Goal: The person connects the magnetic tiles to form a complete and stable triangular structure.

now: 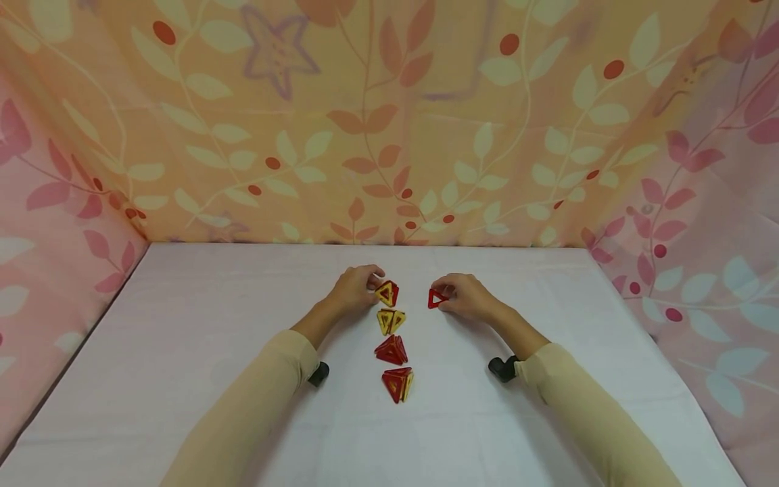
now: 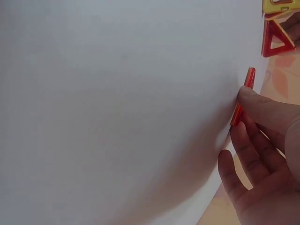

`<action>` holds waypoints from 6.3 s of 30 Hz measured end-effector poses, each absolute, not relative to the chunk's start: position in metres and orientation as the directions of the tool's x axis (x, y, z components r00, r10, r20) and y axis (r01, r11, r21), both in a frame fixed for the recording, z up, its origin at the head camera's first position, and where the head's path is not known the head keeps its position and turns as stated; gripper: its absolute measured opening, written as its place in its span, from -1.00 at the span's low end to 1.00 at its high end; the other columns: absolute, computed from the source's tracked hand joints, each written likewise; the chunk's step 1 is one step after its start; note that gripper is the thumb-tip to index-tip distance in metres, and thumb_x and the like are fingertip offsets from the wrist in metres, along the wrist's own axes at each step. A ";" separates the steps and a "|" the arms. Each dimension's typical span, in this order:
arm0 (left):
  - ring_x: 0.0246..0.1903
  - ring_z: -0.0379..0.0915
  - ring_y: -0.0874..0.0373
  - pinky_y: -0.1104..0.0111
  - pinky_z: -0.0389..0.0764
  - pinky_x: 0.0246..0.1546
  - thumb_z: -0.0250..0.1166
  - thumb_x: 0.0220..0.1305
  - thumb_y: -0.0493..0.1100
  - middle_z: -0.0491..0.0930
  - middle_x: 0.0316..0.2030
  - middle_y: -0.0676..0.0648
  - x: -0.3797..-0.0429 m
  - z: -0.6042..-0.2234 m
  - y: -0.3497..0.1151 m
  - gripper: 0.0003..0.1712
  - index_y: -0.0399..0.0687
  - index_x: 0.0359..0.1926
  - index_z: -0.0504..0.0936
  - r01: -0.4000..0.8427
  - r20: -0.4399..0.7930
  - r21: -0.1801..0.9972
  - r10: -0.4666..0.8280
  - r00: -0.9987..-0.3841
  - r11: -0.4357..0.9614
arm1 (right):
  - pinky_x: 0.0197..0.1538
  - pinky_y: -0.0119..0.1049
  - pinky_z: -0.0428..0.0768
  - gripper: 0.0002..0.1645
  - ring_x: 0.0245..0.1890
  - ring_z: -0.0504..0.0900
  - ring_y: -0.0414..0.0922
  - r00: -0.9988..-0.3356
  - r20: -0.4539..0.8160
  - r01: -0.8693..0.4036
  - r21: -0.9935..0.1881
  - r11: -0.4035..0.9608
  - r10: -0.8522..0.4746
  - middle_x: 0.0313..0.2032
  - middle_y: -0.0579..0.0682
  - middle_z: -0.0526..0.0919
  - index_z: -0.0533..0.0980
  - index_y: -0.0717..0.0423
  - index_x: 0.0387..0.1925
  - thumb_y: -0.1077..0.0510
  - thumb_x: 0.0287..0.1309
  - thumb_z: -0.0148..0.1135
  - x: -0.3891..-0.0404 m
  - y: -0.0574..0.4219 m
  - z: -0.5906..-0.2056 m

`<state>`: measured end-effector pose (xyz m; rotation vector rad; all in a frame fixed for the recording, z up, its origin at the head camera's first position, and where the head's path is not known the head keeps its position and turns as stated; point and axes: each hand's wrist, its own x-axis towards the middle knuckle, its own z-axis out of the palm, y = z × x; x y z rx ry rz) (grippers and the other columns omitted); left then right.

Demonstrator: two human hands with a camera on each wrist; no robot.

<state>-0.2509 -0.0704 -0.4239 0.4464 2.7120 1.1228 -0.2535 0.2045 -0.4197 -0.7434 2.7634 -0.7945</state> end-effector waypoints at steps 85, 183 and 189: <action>0.00 0.63 0.00 0.12 0.49 0.14 0.45 0.09 -0.39 0.71 -0.06 -0.17 -0.250 -0.417 -0.071 -0.51 -0.26 0.09 0.60 0.227 -0.026 0.721 0.353 -0.935 0.654 | -0.01 -0.18 0.61 -0.60 -0.20 0.62 -0.09 -0.820 0.003 -0.472 -0.568 0.674 -0.572 -0.23 0.04 0.69 0.60 0.26 0.01 0.34 0.09 0.42 -0.264 0.143 -0.420; -0.16 0.58 0.17 0.22 0.54 -0.08 0.22 0.42 -0.21 0.73 -0.10 -0.06 -0.247 -0.424 -0.072 -0.75 -0.14 0.00 0.75 0.309 0.035 0.645 0.377 -0.926 0.699 | -0.05 -0.22 0.67 -0.75 -0.13 0.73 -0.06 -0.833 0.045 -0.448 -0.640 0.624 -0.551 -0.05 0.09 0.69 0.59 0.18 -0.05 0.32 0.23 0.30 -0.255 0.129 -0.416; -0.16 0.59 0.16 0.21 0.54 -0.08 0.23 0.42 -0.21 0.74 -0.11 -0.06 -0.247 -0.424 -0.070 -0.75 -0.14 0.00 0.75 0.293 0.030 0.647 0.361 -0.932 0.704 | -0.07 -0.25 0.67 -0.74 -0.16 0.72 -0.09 -0.830 0.044 -0.449 -0.642 0.621 -0.555 -0.09 0.08 0.70 0.59 0.19 -0.05 0.31 0.20 0.33 -0.255 0.129 -0.416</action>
